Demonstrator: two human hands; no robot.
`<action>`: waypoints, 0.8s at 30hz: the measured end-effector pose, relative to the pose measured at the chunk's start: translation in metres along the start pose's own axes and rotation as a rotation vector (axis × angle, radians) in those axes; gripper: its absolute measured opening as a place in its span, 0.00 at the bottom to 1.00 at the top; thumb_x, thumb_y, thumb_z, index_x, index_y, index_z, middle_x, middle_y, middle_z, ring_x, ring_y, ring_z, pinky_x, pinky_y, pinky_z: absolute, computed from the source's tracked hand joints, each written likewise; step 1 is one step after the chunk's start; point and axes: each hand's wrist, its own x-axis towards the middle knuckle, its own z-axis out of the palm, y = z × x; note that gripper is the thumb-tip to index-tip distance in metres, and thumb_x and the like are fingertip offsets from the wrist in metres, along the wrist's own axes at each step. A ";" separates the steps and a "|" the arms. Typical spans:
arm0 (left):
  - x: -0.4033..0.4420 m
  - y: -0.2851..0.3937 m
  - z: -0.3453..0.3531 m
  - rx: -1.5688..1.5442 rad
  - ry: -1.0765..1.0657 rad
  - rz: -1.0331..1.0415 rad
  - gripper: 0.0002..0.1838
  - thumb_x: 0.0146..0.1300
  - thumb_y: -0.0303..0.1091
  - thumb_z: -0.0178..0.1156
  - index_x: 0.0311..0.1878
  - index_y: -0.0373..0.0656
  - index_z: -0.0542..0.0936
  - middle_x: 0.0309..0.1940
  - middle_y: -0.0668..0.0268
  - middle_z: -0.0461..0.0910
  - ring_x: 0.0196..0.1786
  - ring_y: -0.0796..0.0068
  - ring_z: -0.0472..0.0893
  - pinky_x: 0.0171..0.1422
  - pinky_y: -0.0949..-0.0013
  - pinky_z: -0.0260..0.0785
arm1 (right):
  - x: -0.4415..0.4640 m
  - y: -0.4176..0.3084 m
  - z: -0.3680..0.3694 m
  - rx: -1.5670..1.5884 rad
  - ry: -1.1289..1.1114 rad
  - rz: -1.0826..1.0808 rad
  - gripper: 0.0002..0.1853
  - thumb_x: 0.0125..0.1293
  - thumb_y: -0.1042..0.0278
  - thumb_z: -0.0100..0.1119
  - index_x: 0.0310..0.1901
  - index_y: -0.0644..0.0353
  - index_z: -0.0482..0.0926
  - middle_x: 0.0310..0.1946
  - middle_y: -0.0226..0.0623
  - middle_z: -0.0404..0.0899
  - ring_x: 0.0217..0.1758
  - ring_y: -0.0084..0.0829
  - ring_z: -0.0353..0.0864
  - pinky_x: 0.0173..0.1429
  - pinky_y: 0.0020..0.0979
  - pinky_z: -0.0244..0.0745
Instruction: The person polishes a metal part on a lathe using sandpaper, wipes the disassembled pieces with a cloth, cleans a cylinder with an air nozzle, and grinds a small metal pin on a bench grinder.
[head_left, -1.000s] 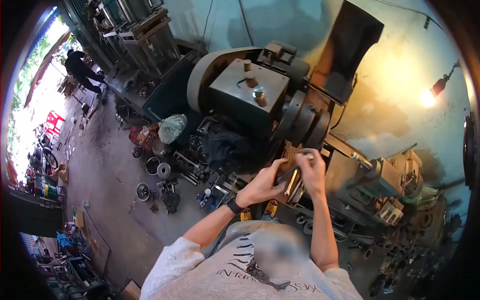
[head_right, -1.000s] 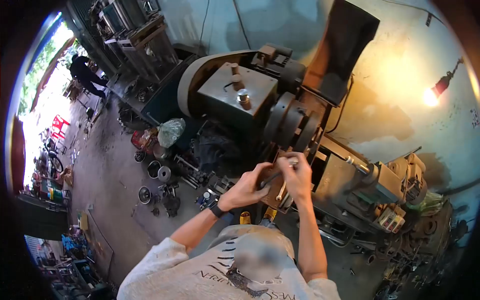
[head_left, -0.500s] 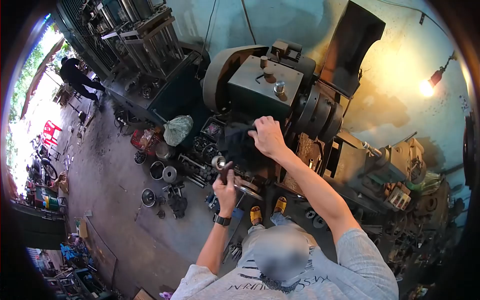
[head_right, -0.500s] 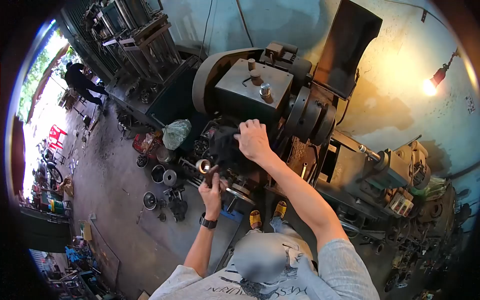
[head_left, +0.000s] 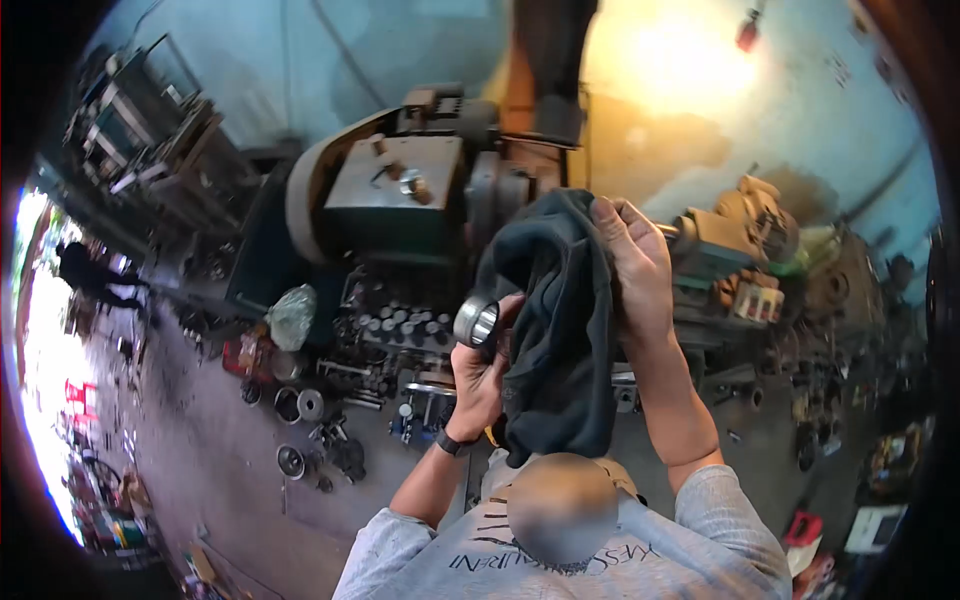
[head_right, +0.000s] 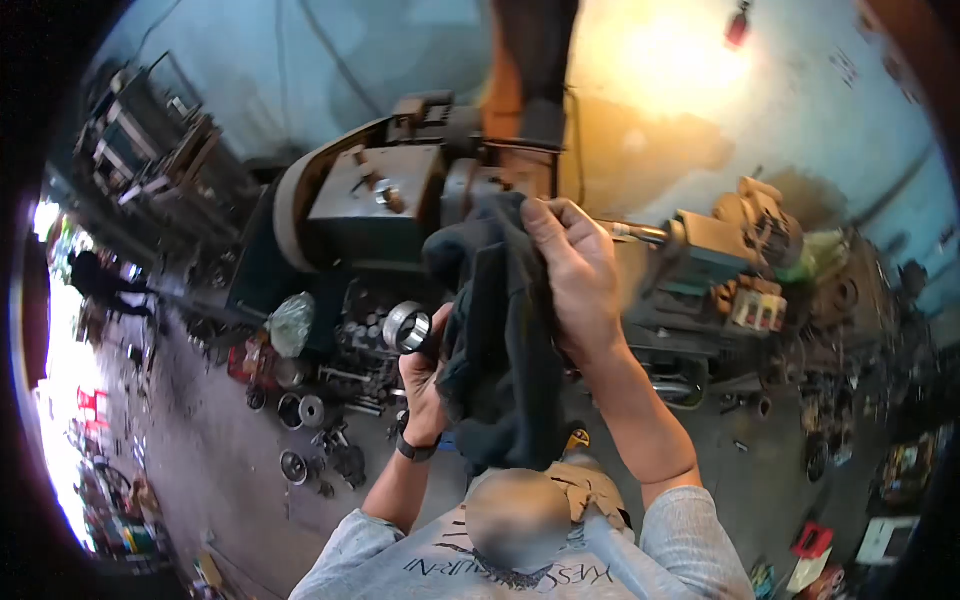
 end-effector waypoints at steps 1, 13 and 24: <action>0.002 0.004 0.015 -0.115 -0.061 -0.120 0.20 0.76 0.32 0.53 0.66 0.34 0.72 0.60 0.61 0.79 0.61 0.75 0.76 0.67 0.70 0.64 | -0.009 -0.013 -0.020 0.039 0.073 0.031 0.10 0.74 0.65 0.57 0.44 0.63 0.79 0.38 0.35 0.85 0.36 0.22 0.84 0.43 0.23 0.80; -0.080 -0.030 0.212 -0.497 0.019 -0.636 0.15 0.75 0.38 0.53 0.58 0.41 0.76 0.52 0.64 0.82 0.52 0.71 0.83 0.58 0.67 0.77 | -0.170 -0.085 -0.232 -0.590 0.124 -0.091 0.27 0.62 0.80 0.67 0.63 0.71 0.72 0.52 0.38 0.81 0.52 0.21 0.79 0.57 0.26 0.75; -0.157 -0.047 0.362 -0.457 0.179 -0.702 0.26 0.76 0.54 0.48 0.65 0.44 0.73 0.59 0.66 0.78 0.59 0.70 0.79 0.63 0.63 0.74 | -0.276 -0.113 -0.412 0.357 0.402 0.093 0.18 0.73 0.56 0.59 0.57 0.57 0.76 0.50 0.36 0.82 0.51 0.29 0.81 0.54 0.33 0.75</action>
